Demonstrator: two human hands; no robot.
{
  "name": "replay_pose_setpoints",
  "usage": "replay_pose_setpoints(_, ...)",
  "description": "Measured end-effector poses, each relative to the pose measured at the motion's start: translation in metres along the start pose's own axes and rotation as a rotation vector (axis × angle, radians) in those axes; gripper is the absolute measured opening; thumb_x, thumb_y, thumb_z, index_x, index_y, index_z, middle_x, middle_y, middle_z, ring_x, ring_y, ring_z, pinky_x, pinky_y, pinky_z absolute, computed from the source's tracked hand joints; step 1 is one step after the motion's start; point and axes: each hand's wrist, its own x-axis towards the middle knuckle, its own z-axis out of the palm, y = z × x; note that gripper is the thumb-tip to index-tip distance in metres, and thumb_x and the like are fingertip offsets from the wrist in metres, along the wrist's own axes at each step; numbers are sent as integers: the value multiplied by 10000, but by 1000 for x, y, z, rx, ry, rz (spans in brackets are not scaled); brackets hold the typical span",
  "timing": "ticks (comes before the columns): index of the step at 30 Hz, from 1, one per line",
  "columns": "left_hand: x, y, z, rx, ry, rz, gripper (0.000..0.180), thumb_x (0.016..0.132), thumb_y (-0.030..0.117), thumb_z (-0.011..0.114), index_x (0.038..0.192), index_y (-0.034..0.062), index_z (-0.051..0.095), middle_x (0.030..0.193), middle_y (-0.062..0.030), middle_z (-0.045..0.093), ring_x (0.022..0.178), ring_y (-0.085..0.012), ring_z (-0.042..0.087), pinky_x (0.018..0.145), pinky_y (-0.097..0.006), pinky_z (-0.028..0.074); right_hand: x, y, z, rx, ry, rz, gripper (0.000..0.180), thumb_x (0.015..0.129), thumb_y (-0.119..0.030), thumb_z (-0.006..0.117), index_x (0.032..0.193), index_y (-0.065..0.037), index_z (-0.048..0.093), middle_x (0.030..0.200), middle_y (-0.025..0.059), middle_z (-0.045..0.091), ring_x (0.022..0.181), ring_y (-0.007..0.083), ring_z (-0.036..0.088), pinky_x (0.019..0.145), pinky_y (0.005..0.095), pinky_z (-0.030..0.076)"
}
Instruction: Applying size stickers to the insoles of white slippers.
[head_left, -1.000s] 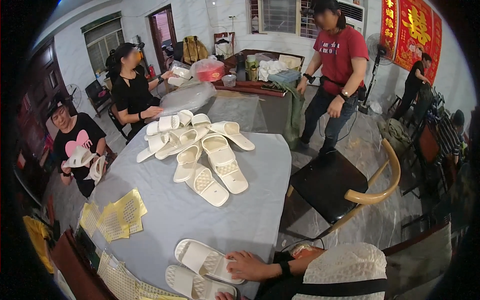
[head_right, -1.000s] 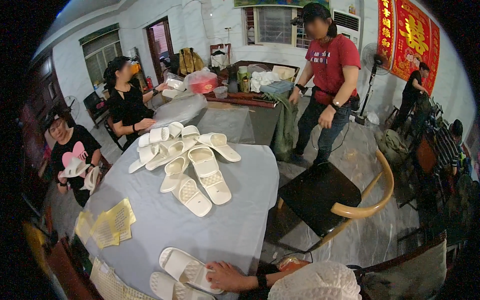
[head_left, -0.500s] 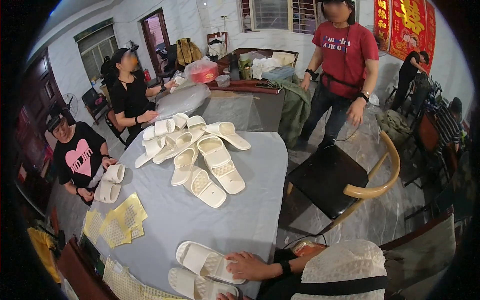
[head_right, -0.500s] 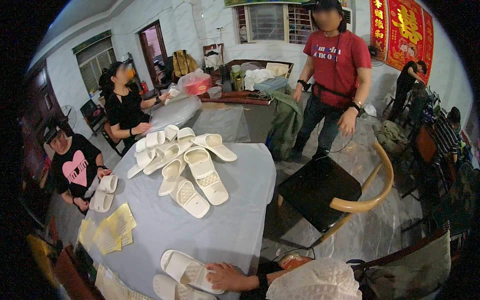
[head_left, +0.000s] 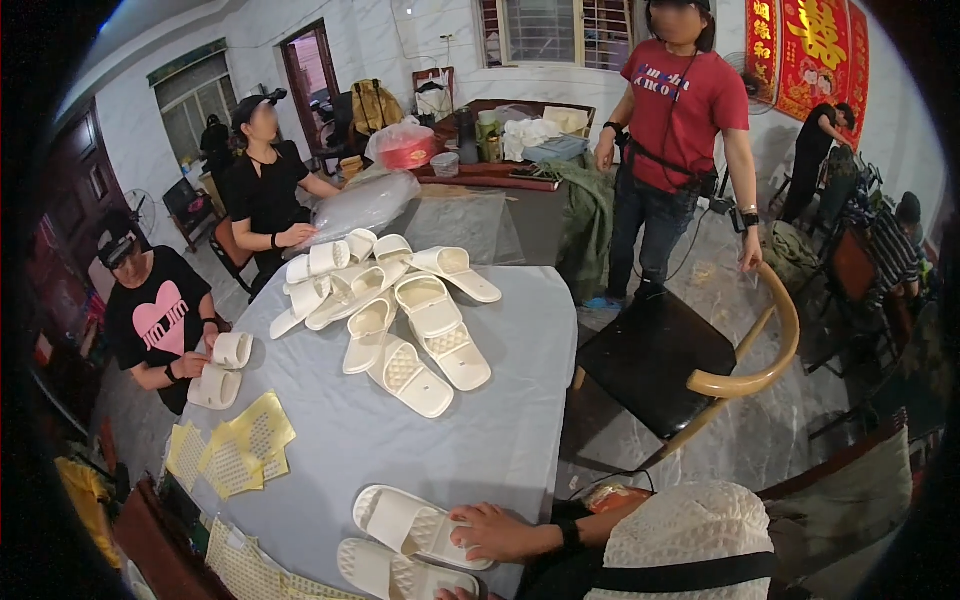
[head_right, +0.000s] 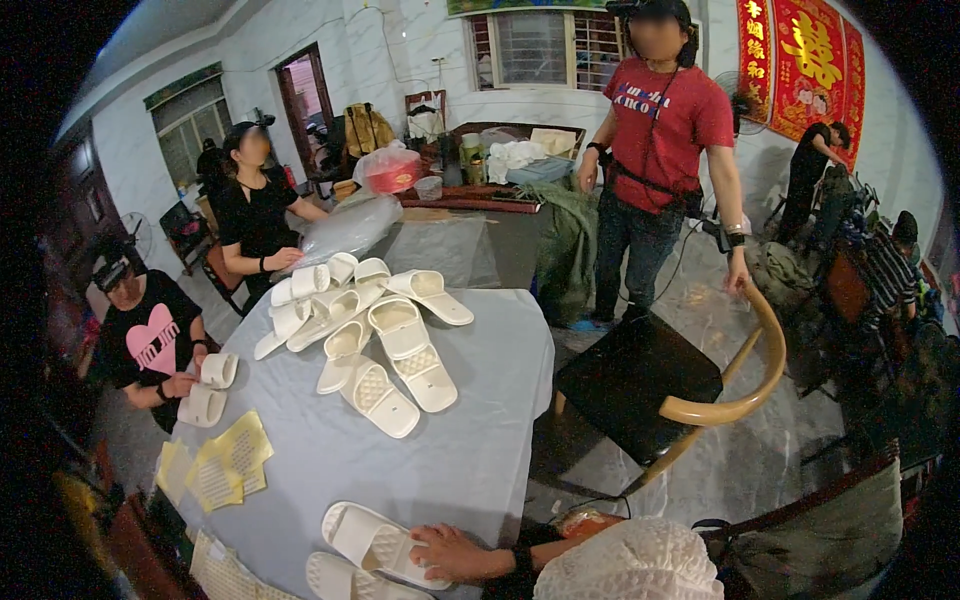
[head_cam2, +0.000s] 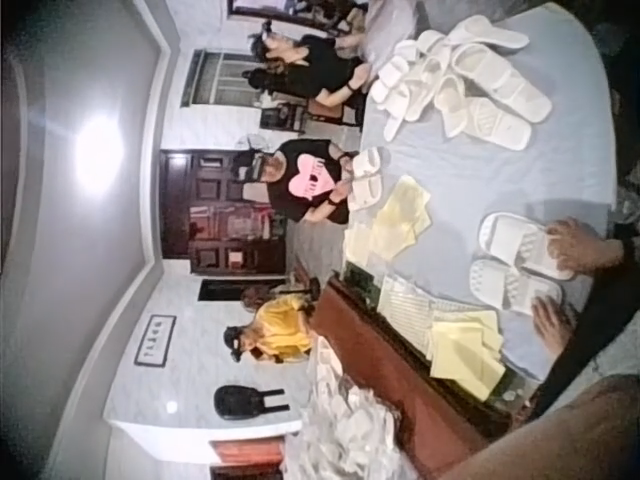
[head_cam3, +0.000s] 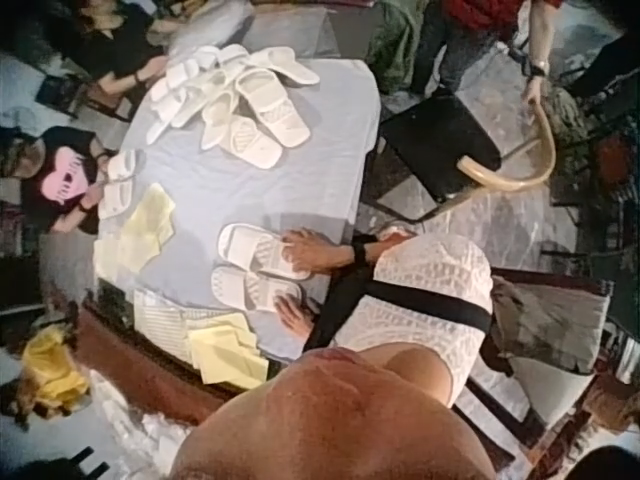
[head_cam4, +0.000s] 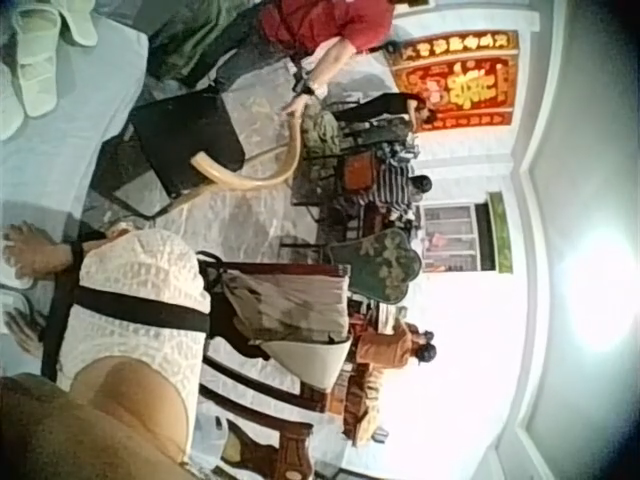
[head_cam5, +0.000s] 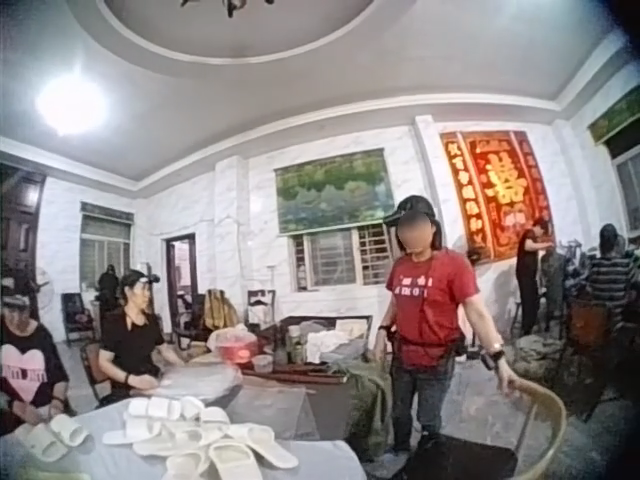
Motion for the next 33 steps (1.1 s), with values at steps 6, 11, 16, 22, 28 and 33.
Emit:
replay_pose_setpoints(6,-6,-3,6,6,-8,-7,529,844,332,524,1293,61,453,1369,-186,407,1268,-359,387,1003,-472,338,-6,0,3,29,8,40,306,820,-258,602,1087,-156,496,1327,105,302,1193,361,307,991,490,277)
replay_pose_setpoints(11,-12,-1,-1,-10,-30,-52,513,851,311,526,1292,58,455,1376,-190,396,1280,-359,370,1003,-474,337,-6,-16,-13,19,-128,113,308,813,-249,607,1084,-145,502,1353,110,277,1203,369,303,995,499,284)
replay_pose_setpoints(16,-13,-1,-5,-18,-76,-47,497,858,289,544,1281,43,454,1365,-201,400,1262,-375,383,991,-480,345,3,-9,4,-188,-150,142,229,778,-270,597,975,-156,576,1269,107,422,1189,346,370,959,474,323)
replay_pose_setpoints(22,2,1,-7,-111,-167,-96,567,764,192,626,1262,11,426,1365,-230,365,1276,-411,322,1028,-494,264,-4,-3,7,-170,121,91,292,714,-325,655,950,-168,588,1229,66,447,1072,286,454,905,417,338)
replay_pose_setpoints(28,-5,-11,-18,-93,-128,-102,572,775,221,641,1280,48,437,1391,-177,363,1298,-346,324,1019,-479,287,-1,-3,16,42,105,29,236,704,-263,665,904,-157,596,1227,83,429,1053,327,435,907,444,354)
replay_pose_setpoints(33,-8,-15,-17,-111,-174,-130,570,772,222,647,1281,66,443,1409,-162,343,1306,-336,315,1019,-485,284,4,-17,10,-33,191,-20,162,752,-202,626,884,-115,592,1084,89,503,964,295,490,833,427,388)
